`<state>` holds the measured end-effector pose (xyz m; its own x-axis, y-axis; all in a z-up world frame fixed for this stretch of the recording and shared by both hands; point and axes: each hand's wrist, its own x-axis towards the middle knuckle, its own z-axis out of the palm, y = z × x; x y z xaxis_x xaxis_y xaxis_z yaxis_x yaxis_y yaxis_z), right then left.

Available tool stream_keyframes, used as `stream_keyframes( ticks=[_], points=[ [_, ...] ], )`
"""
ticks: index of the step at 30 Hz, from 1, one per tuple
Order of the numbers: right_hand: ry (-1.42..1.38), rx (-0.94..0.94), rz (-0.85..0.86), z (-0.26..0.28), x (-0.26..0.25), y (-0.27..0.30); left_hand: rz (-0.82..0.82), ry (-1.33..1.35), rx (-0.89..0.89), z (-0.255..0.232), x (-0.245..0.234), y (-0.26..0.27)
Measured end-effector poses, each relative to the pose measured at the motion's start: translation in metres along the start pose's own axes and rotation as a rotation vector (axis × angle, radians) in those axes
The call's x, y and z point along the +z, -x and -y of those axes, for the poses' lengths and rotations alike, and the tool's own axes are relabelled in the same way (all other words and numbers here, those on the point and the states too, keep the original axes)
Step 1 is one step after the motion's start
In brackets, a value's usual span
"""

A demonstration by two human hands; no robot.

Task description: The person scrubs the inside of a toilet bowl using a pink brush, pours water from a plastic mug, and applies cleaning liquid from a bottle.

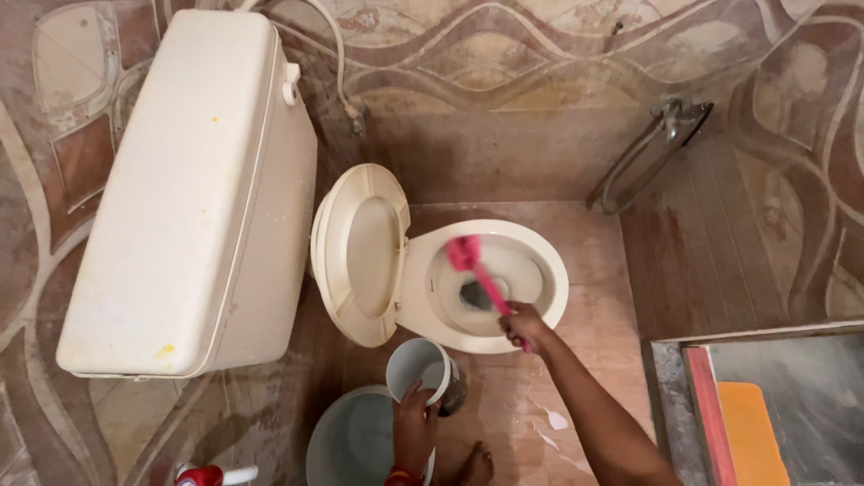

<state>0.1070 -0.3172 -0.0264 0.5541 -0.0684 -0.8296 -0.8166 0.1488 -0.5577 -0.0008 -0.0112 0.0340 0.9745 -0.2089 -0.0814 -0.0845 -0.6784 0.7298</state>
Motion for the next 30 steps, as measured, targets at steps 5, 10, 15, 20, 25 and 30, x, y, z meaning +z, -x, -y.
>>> stream_keyframes(
  ticks=[5, 10, 15, 20, 25, 30],
  points=[
    [-0.424, -0.078, -0.081, 0.001, -0.018, -0.023, 0.038, 0.006, -0.116, -0.003, -0.007, -0.003],
    [-0.264, -0.115, -0.028, 0.012, 0.017, 0.017, -0.021, -0.005, -0.020, -0.005, -0.002, -0.005],
    [-0.223, -0.053, 0.029, 0.007, -0.001, 0.016, -0.005, 0.053, -0.123, -0.003, 0.006, -0.005],
    [-0.830, -0.033, -0.018, 0.008, -0.020, -0.034, 0.014, -0.007, -0.102, -0.009, -0.002, -0.006],
    [-0.626, -0.040, -0.089, 0.007, -0.005, -0.016, -0.019, 0.029, -0.096, -0.013, -0.004, -0.002],
    [-0.474, -0.073, 0.015, -0.019, -0.028, -0.005, -0.001, -0.005, -0.022, -0.010, -0.008, 0.001]
  ],
)
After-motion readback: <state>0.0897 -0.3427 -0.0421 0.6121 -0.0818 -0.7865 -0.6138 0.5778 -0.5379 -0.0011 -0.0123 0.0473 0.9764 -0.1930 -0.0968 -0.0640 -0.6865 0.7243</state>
